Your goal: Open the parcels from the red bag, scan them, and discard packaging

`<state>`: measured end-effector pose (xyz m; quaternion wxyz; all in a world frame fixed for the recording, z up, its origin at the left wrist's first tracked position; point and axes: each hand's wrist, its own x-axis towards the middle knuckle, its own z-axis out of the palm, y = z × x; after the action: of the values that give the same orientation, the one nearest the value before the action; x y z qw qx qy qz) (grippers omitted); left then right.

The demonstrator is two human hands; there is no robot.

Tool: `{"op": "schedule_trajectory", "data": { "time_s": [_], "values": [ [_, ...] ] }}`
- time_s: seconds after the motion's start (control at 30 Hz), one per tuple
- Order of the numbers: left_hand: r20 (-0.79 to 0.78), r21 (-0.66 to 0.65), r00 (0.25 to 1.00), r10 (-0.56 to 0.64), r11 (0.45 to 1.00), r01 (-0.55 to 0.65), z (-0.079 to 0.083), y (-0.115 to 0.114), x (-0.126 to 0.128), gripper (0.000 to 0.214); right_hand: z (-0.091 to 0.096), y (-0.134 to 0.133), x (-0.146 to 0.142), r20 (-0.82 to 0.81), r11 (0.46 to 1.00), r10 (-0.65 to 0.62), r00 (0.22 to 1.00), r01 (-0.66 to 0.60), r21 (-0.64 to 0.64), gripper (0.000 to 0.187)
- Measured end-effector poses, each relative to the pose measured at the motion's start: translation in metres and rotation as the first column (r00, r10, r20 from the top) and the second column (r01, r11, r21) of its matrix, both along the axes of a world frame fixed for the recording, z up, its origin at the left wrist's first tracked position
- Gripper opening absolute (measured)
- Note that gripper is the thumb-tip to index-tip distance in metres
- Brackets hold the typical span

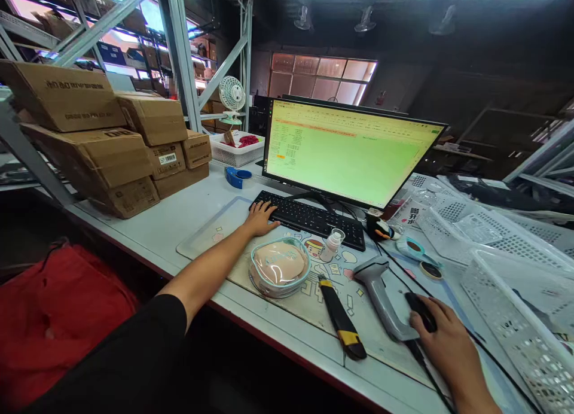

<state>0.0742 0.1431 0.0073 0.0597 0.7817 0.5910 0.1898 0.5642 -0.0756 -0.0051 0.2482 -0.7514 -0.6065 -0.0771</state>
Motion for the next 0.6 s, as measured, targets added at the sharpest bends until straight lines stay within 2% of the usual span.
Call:
{"op": "schedule_trajectory", "data": {
  "time_s": [0.17, 0.33, 0.6],
  "values": [
    [-0.003, 0.001, 1.000, 0.002, 1.000, -0.002, -0.0003, -0.0001, 0.0002, 0.072, 0.0045, -0.0016, -0.0046, 0.005, 1.000, -0.016, 1.000, 0.016, 0.000, 0.071],
    [-0.002, 0.005, 1.000, 0.002, 1.000, -0.002, 0.0003, -0.0008, 0.0007, 0.072, 0.0080, -0.0033, -0.0062, 0.018, 0.996, -0.049, 0.999, 0.050, -0.067, 0.077],
    [-0.012, 0.010, 1.000, -0.001, 1.000, 0.001, -0.0016, 0.0010, 0.0013, 0.073, 0.0029, -0.0001, 0.0003, -0.006, 0.999, -0.027, 1.000, 0.027, -0.017, 0.077]
  ]
}}
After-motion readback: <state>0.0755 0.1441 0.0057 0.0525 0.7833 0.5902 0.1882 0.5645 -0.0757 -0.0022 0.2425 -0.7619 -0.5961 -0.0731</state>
